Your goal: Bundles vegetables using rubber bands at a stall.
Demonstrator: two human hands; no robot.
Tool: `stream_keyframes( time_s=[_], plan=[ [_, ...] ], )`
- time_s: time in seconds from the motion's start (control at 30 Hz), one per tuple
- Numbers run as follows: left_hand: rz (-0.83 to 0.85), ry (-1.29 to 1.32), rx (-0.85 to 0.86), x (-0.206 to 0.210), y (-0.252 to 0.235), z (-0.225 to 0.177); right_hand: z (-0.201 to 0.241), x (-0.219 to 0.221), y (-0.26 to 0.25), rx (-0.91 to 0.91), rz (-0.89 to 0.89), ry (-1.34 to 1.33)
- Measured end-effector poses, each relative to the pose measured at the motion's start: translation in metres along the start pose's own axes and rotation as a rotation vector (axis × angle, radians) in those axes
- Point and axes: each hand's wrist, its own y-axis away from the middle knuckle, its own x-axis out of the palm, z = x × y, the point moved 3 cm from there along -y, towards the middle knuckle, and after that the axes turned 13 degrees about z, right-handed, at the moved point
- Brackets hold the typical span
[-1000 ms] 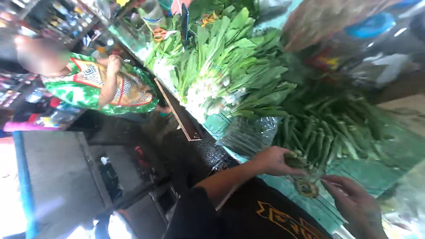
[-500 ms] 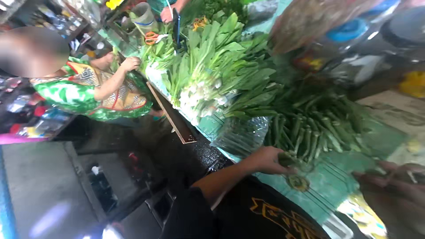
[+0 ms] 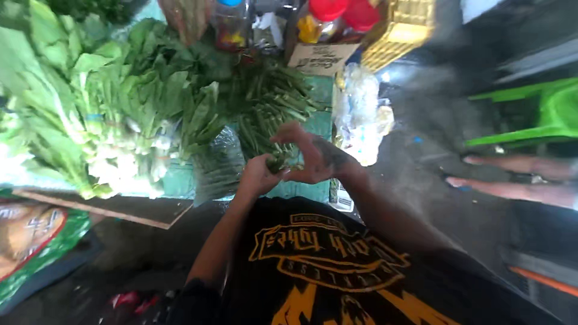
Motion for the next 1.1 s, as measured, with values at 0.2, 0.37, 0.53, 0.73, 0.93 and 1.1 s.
stream_keyframes(
  time_s=[0.2,0.37,0.53,0.73,0.93,1.1],
  plan=[
    [-0.012,-0.250,-0.121,-0.005,-0.001,-0.015,0.008,0.007,-0.013,0.254,0.192,0.215],
    [0.076,0.610,0.114,0.004,-0.001,-0.004,-0.021,0.005,0.008,0.182,0.107,-0.127],
    [0.128,1.250,0.489,0.025,-0.004,0.003,-0.038,0.010,0.045,-0.230,0.172,-0.911],
    [-0.059,0.919,0.616,0.018,-0.001,-0.029,-0.029,0.048,0.046,-0.344,-0.351,-1.474],
    [-0.349,-0.155,0.417,0.010,0.007,-0.054,-0.011,0.023,0.048,-0.206,-0.356,-0.957],
    [-0.334,-0.533,0.070,0.016,0.023,-0.081,-0.008,0.014,0.056,-0.116,-0.374,-0.563]
  ],
)
